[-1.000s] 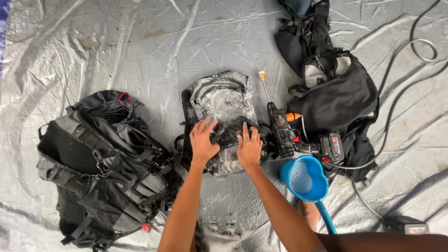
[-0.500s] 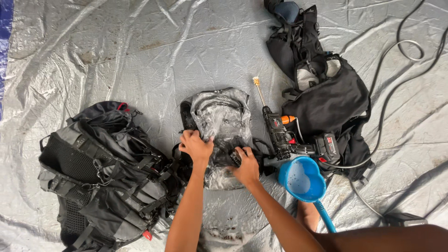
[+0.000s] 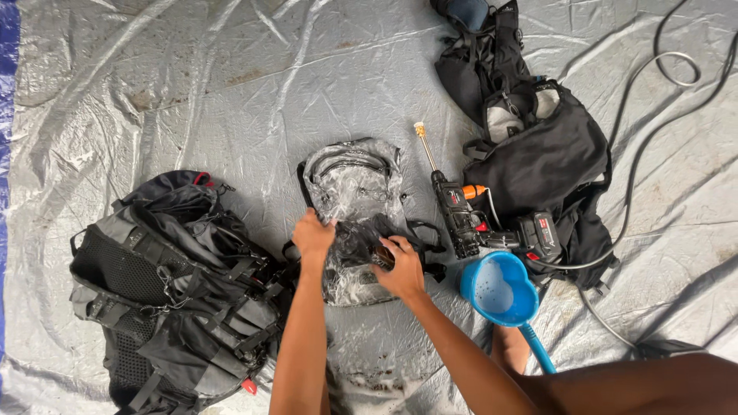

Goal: The person scrubs soap onto several black backpacks and gear bags laid out on a plastic tarp on the ground, using their hands and a dipper to apply water.

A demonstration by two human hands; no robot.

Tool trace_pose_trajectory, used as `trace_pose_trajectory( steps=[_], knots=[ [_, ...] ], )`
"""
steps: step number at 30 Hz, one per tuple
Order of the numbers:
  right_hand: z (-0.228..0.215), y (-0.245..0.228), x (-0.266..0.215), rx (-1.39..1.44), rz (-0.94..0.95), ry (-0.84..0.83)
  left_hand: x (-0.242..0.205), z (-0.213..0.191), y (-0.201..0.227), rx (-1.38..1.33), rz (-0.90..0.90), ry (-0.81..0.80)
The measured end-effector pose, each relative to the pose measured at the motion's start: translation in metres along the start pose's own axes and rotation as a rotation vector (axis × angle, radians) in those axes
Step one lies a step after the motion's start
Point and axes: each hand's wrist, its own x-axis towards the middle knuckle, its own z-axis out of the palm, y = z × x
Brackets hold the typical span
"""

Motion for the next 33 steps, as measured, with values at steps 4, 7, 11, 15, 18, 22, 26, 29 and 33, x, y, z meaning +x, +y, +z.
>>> trace_pose_trajectory(
  steps=[4, 7, 11, 15, 18, 22, 26, 29, 33],
  knots=[
    [-0.007, -0.011, 0.019, 0.348, 0.034, 0.141, 0.01, -0.05, 0.012, -0.216, 0.155, 0.055],
    [-0.024, -0.028, 0.038, 0.596, 0.017, 0.193, -0.012, -0.107, 0.062, -0.142, 0.284, 0.112],
    [-0.054, -0.042, 0.061, 0.754, 0.046, 0.089, -0.081, -0.197, 0.16, -0.047, 0.392, 0.024],
    [-0.053, 0.005, 0.072, 0.783, 0.302, 0.037, -0.125, -0.164, 0.2, -0.146, 0.425, -0.107],
    [-0.081, 0.01, 0.076, 0.677, 0.485, 0.072, -0.144, -0.163, 0.214, -0.316, 0.43, -0.502],
    [-0.117, 0.027, 0.062, 0.526, 0.765, 0.117, -0.106, -0.109, 0.182, -0.345, 0.599, -0.542],
    [-0.116, 0.053, 0.065, 0.208, 0.69, 0.046, -0.041, -0.072, 0.105, -0.362, 0.2, 0.073],
    [-0.077, 0.062, 0.064, -0.01, 0.59, 0.049, -0.032, -0.033, 0.045, -0.245, 0.064, 0.262],
    [-0.047, 0.041, 0.044, -0.033, 0.388, 0.03, -0.029, 0.001, 0.014, -0.252, 0.068, 0.103]
  ],
)
